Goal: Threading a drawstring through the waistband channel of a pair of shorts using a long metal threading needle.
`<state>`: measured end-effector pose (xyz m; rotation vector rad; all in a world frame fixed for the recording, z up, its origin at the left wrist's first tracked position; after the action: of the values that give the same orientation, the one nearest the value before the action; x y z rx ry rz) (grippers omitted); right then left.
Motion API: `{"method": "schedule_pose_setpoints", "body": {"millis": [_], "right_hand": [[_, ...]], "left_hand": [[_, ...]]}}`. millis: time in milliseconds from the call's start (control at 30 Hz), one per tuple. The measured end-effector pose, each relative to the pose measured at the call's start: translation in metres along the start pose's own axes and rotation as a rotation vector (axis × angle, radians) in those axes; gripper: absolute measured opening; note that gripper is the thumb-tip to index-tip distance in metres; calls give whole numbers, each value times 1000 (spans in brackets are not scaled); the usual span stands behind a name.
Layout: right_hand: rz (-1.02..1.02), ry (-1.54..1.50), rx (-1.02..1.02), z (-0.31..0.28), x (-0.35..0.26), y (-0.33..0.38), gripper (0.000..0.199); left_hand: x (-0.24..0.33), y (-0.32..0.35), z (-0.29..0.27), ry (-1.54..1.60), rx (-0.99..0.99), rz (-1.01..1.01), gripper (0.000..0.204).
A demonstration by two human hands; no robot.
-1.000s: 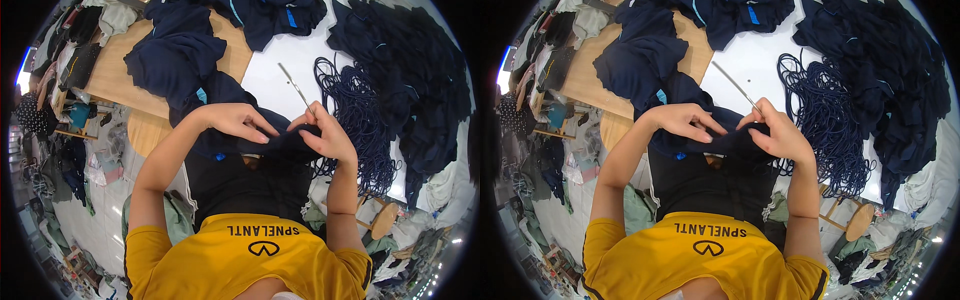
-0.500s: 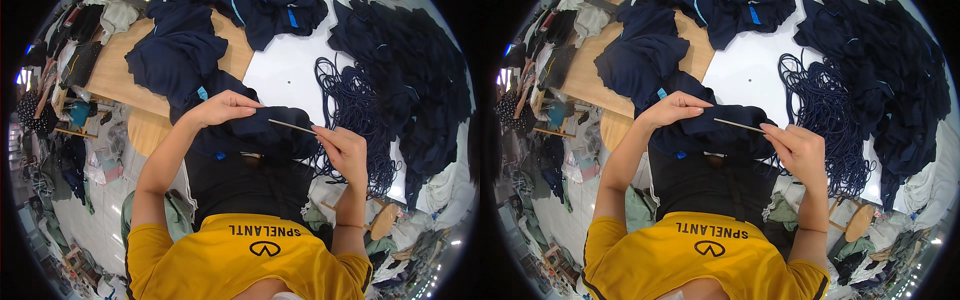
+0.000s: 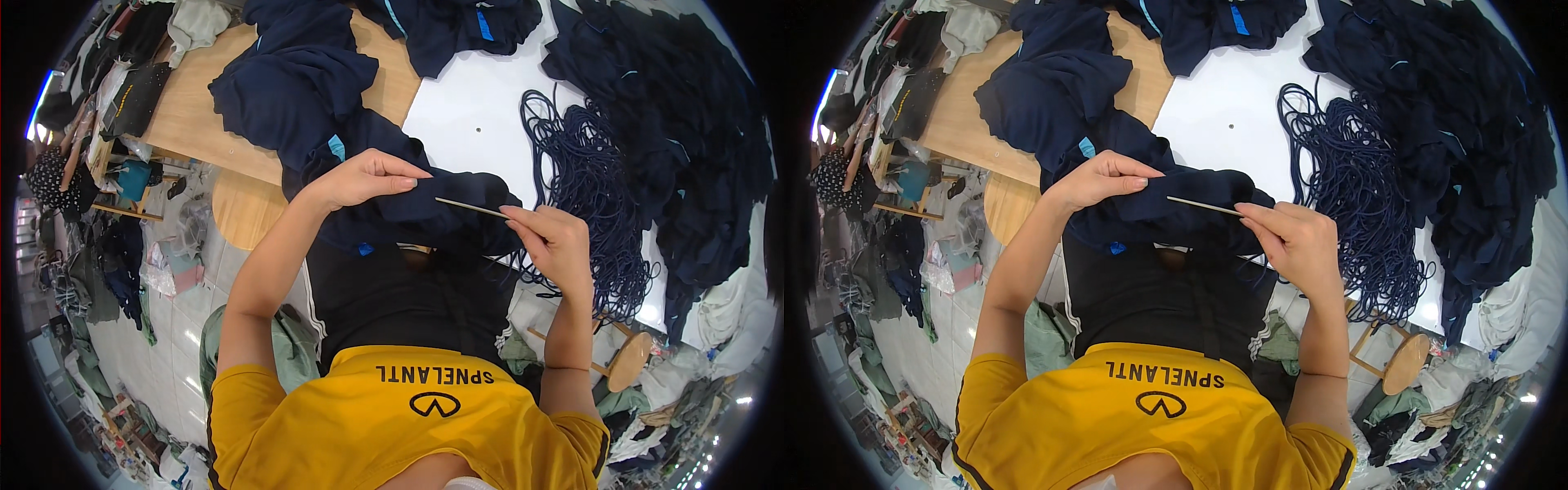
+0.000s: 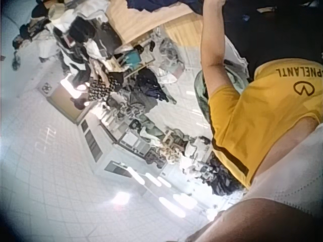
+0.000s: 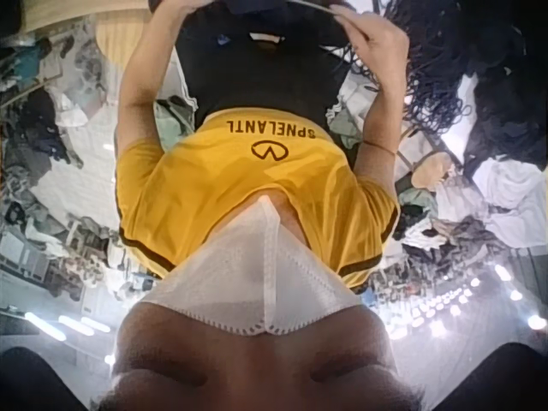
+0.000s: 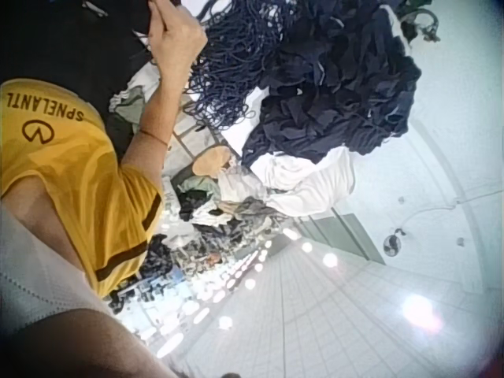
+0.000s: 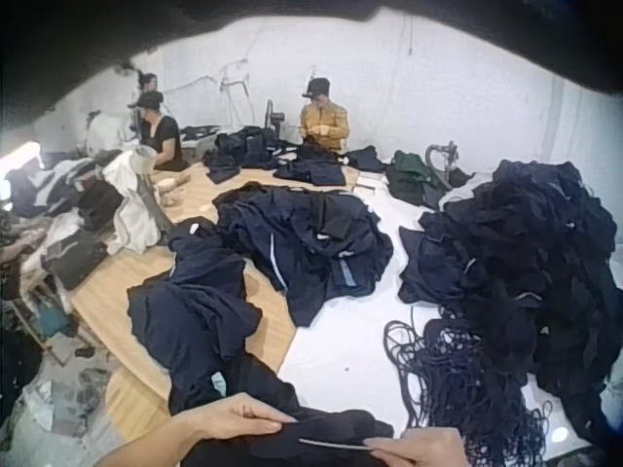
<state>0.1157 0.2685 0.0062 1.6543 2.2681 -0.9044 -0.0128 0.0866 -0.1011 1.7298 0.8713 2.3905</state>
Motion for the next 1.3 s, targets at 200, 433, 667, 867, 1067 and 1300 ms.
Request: {"method": "schedule_pose_setpoints", "body": {"millis": [200, 433, 667, 867, 1067, 1300], "right_hand": [[-17, -156, 27, 23, -1, 4, 17], [-321, -372, -41, 26, -46, -22, 97], [-17, -172, -191, 28, -26, -16, 82], [218, -215, 127, -13, 12, 14, 28], [70, -554, 316, -3, 5, 5, 25], [54, -395, -79, 38, -24, -11, 48]], "left_hand": [[17, 7, 28, -308, -63, 122, 30], [67, 27, 99, -947, 131, 453, 21], [74, 31, 104, -851, 445, 550, 17], [50, 32, 78, -1056, 694, 581, 36], [54, 23, 79, -909, 610, 580, 21], [44, 26, 101, -1048, 301, 474, 22]]}}
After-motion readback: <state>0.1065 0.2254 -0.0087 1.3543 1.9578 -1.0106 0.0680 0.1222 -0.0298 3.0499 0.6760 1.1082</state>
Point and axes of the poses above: each hand's wrist, its own y-axis away from the middle knuckle, its own z-axis out of the palm, x = y × z, the point moved 8 cm from there along -y, towards the middle knuckle, and after that the axes turned 13 degrees about -z, right-handed, at the moved point
